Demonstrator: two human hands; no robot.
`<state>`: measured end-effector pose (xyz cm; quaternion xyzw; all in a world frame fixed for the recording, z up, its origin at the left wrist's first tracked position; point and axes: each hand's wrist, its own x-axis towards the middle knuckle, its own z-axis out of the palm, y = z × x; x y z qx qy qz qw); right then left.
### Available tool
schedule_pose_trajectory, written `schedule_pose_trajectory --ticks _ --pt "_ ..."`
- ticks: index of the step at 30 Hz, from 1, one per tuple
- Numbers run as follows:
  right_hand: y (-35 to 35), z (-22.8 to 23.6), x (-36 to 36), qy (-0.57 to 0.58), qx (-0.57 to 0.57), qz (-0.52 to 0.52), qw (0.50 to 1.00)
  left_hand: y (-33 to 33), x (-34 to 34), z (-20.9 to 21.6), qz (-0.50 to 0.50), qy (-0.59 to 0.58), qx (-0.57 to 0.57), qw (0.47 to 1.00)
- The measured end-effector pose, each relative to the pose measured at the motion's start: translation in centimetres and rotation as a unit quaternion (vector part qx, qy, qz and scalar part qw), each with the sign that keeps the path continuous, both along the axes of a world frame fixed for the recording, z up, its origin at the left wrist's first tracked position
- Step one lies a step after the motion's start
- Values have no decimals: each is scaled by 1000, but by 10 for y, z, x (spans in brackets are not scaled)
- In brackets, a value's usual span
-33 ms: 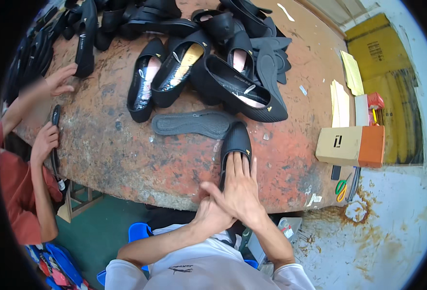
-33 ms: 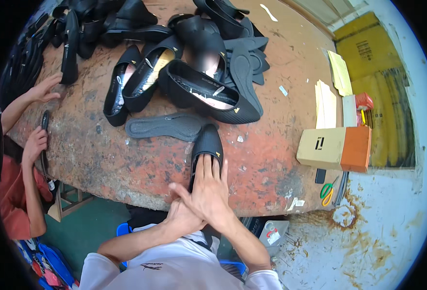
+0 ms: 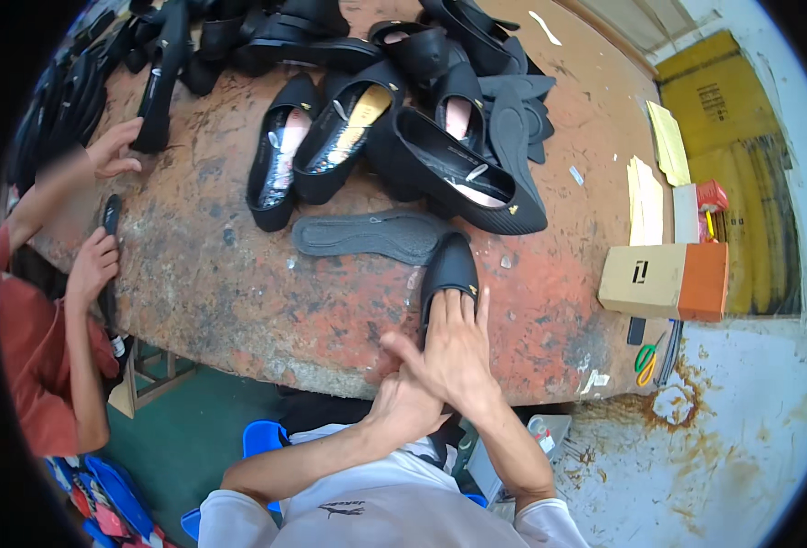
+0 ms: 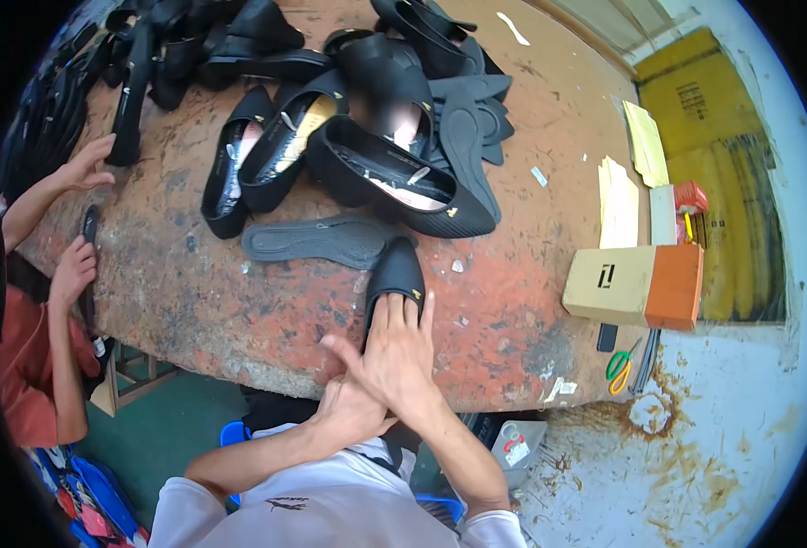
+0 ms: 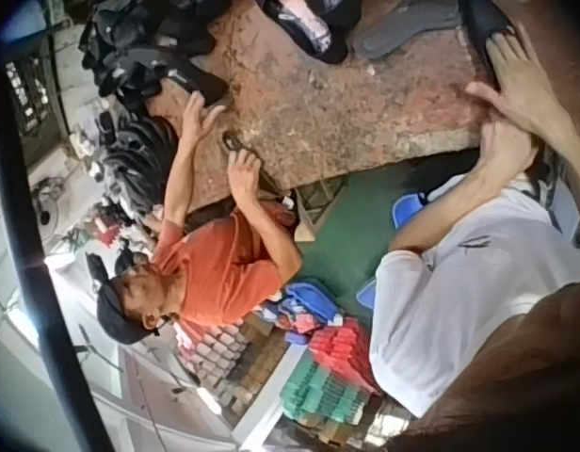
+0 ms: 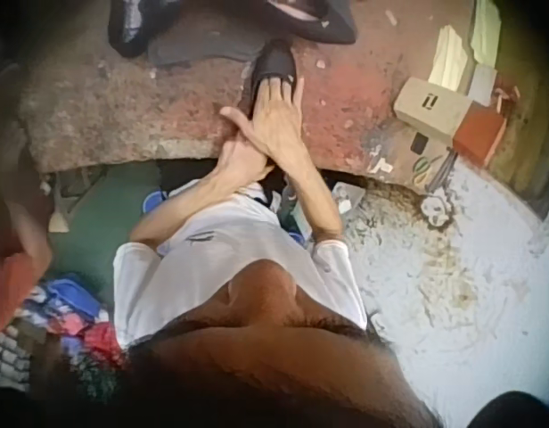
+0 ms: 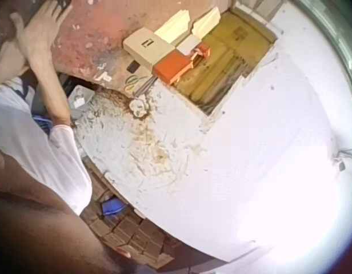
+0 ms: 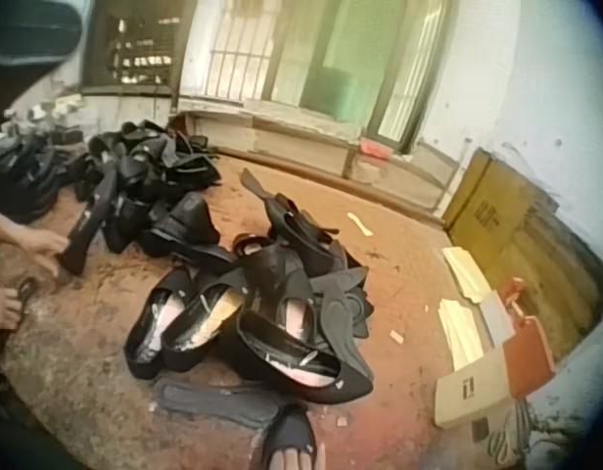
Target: The person inserts insoles into shoes by hand and presses them into place.
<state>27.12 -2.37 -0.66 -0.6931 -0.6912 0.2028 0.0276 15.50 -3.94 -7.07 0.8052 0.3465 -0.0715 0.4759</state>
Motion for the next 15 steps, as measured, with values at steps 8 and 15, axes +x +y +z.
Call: schedule_pose_trajectory --ticks 8,15 --pt "37 -4 -3 -38 -72 -14 997 -8 -7 -3 88 -72 114 987" --pt "18 45 15 121 8 122 985 -2 -36 31 167 -212 207 940"
